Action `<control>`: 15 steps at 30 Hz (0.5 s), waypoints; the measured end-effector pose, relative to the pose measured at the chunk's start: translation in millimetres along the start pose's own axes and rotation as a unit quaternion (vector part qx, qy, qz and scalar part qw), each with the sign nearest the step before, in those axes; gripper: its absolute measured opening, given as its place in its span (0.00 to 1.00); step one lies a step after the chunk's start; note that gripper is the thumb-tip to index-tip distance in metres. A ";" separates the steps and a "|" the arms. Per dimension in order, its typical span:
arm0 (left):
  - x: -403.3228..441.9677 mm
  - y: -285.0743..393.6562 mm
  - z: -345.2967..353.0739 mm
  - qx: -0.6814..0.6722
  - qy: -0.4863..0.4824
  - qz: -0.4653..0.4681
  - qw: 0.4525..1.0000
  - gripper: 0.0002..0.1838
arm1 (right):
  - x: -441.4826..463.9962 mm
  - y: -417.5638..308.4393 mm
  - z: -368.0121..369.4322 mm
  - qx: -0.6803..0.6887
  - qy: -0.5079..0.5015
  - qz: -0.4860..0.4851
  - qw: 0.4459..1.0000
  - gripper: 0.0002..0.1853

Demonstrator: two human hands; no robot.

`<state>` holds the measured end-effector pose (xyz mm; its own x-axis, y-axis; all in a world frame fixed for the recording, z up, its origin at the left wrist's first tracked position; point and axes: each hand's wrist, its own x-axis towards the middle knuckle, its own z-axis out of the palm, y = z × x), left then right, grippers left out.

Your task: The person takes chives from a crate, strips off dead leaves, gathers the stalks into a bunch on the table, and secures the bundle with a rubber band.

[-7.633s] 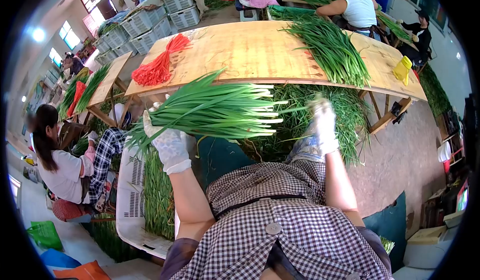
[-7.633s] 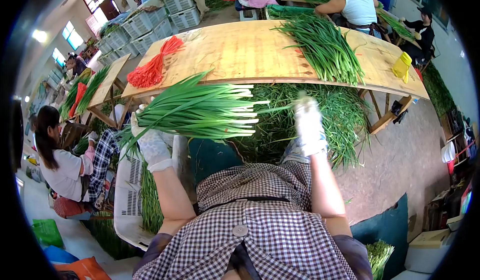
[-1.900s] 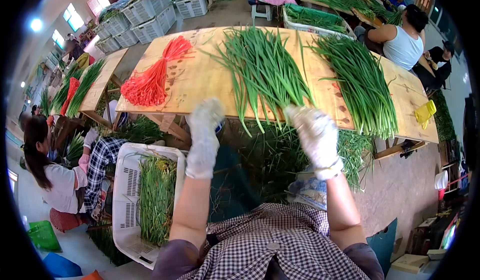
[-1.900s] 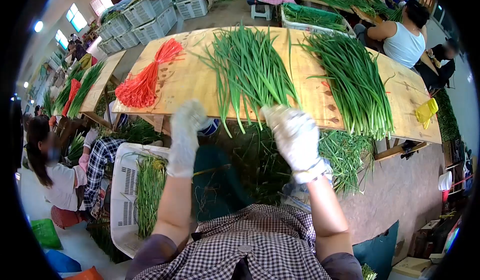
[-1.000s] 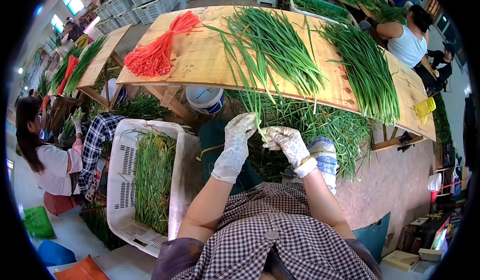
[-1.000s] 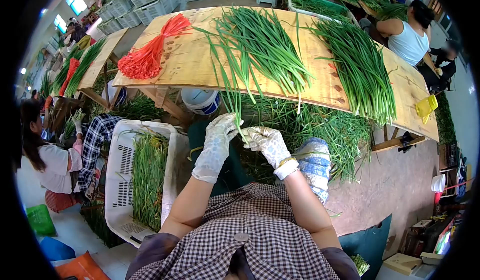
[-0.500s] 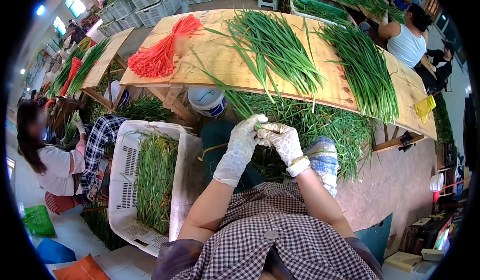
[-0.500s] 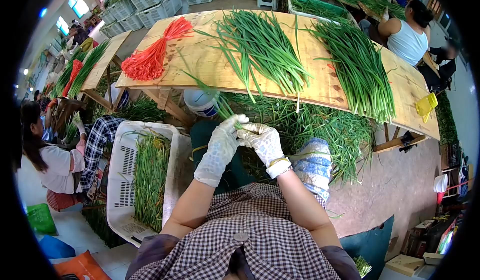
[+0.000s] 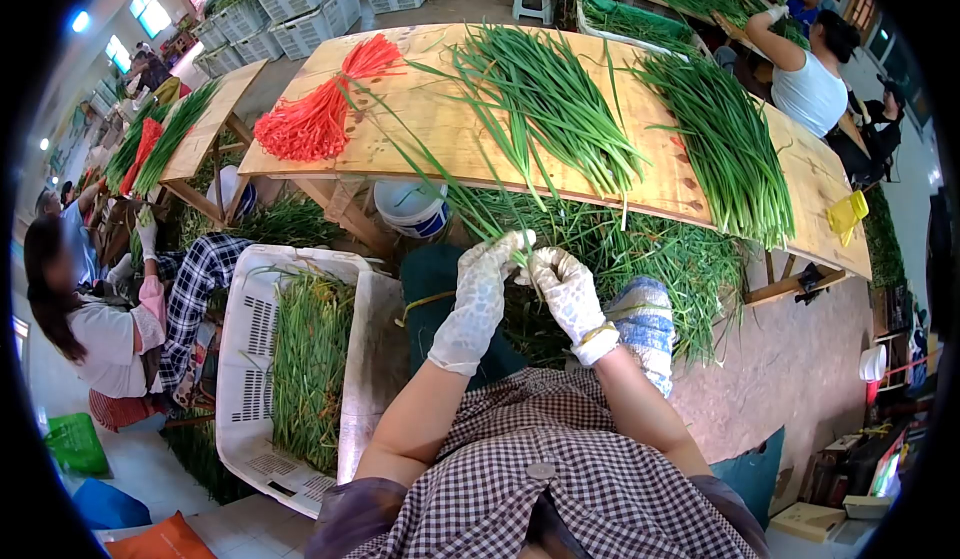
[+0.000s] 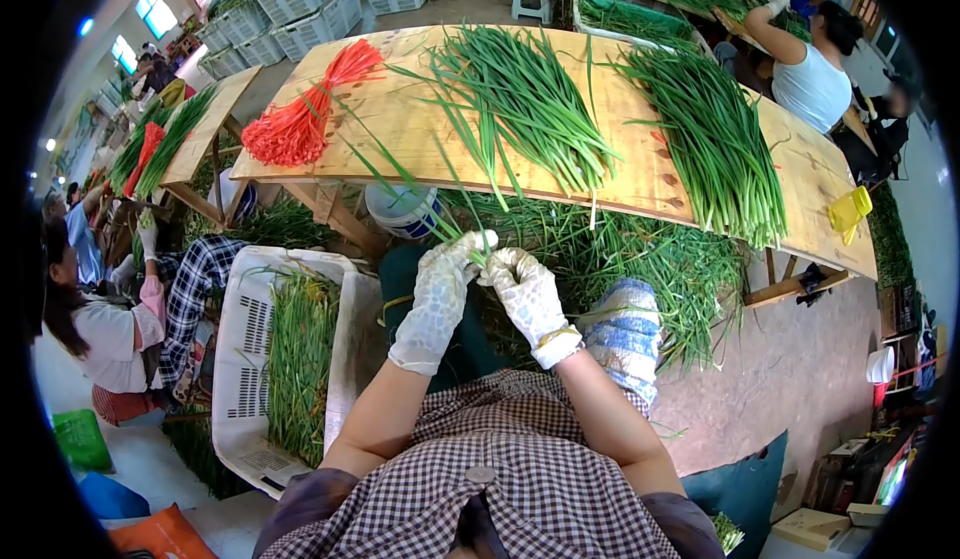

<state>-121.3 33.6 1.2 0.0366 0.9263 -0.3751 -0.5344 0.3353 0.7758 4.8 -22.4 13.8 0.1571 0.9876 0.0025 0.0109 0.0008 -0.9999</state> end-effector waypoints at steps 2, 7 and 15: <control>-2.5 25.6 5.4 -0.045 0.012 0.047 0.998 0.12 | -7.3 -0.8 -10.3 -0.099 -0.032 -0.023 0.994 0.06; 14.4 85.7 -0.9 -0.065 0.005 0.165 0.984 0.12 | 4.9 26.5 -66.4 -0.544 -0.059 -0.029 0.836 0.19; 39.2 45.9 35.3 0.052 -0.020 -0.065 0.996 0.17 | 61.0 -8.5 -6.2 0.074 -0.134 0.005 0.988 0.09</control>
<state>-114.7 91.4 40.1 0.1335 0.8793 -0.4572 -0.4322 0.4668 0.7715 20.4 36.9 22.5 -0.1101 0.9939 0.0099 -0.1369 -0.0053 -0.9906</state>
